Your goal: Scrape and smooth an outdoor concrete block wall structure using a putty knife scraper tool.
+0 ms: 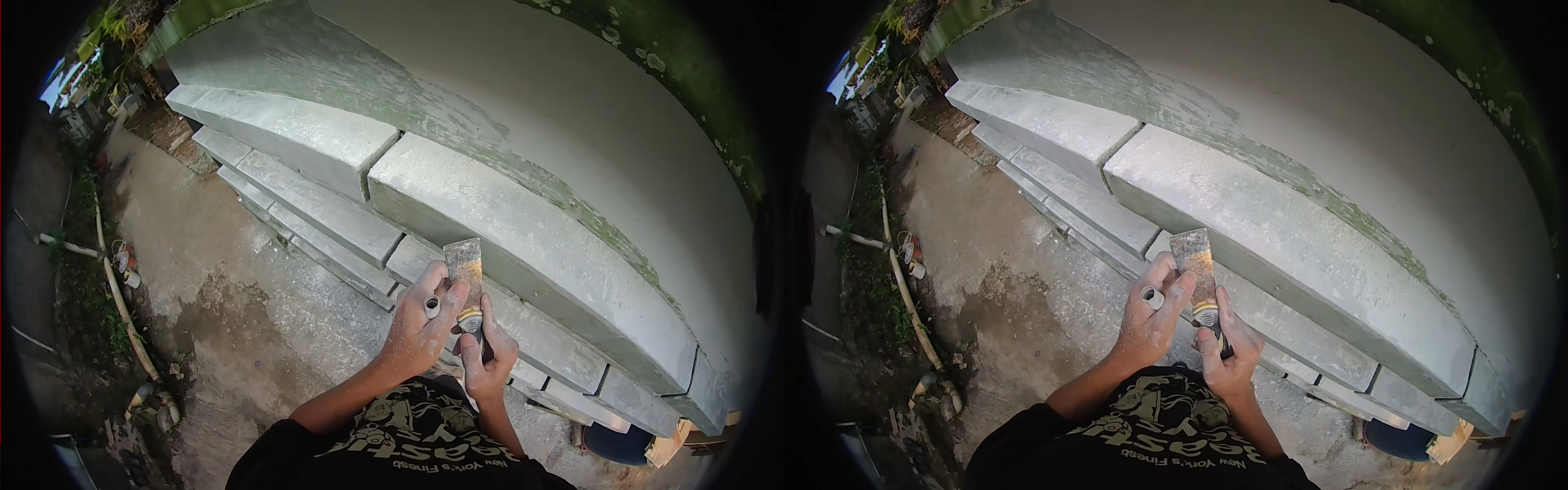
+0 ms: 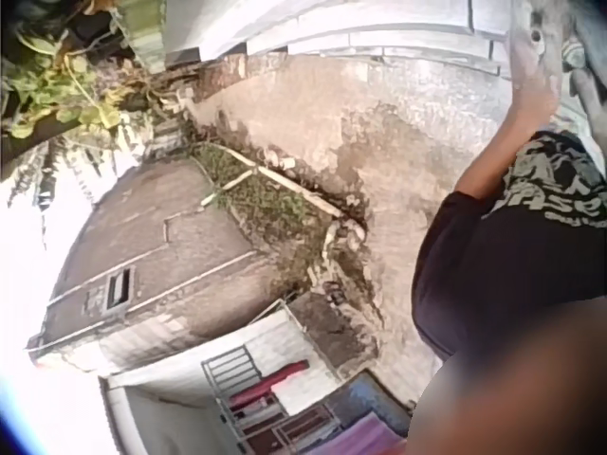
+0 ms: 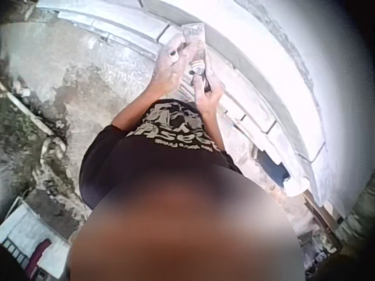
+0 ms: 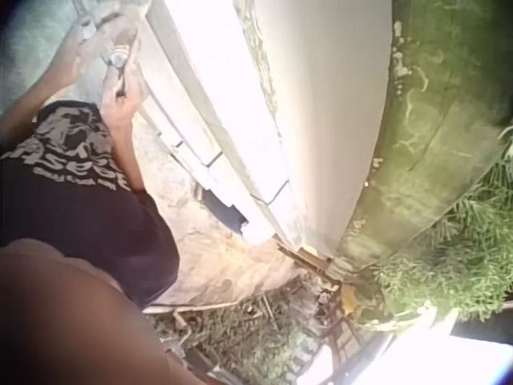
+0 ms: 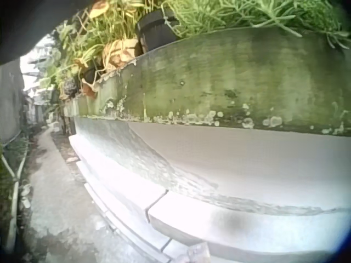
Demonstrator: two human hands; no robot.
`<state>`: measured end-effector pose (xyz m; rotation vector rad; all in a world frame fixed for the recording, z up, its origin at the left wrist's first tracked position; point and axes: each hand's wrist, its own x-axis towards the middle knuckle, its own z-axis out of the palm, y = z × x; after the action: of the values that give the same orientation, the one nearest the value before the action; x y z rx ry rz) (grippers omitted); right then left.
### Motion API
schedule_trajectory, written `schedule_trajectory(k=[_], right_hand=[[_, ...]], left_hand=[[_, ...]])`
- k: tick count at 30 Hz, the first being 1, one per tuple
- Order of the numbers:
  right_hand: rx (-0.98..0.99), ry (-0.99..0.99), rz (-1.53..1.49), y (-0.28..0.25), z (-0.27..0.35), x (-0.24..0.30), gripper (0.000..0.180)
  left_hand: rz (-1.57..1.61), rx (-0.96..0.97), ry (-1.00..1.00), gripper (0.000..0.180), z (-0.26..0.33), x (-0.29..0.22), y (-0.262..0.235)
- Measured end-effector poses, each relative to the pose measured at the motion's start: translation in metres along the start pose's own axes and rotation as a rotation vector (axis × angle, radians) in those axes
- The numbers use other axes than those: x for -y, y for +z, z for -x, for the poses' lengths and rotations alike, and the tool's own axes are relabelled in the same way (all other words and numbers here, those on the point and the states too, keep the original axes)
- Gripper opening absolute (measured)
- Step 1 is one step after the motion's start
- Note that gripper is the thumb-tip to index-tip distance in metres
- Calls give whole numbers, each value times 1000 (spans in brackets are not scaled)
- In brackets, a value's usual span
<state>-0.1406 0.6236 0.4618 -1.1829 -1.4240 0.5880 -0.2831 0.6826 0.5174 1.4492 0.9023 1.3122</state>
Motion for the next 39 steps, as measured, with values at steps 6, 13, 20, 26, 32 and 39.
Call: schedule_trajectory(k=[6, 13, 20, 26, 32, 39], right_hand=[[190, 71, -125, 21, 14, -22, 62], [647, 135, 3, 20, 31, -46, 51], [699, 61, -67, 13, 9, -36, 36], [671, 35, 90, 25, 11, -14, 33], [-17, -70, -67, 77, 12, 25, 26], [-313, -283, -39, 176, -7, 34, 22]], left_hand=[[-176, -191, 22, 29, 19, 24, 0], [-225, -207, -138, 30, 55, 44, -11], [-54, -40, -333, 34, 80, 51, -24], [116, -164, -383, 31, 86, 57, -48], [-448, 125, -125, 36, 61, 52, -75], [-400, 702, 26, 41, -1, 39, -156]])
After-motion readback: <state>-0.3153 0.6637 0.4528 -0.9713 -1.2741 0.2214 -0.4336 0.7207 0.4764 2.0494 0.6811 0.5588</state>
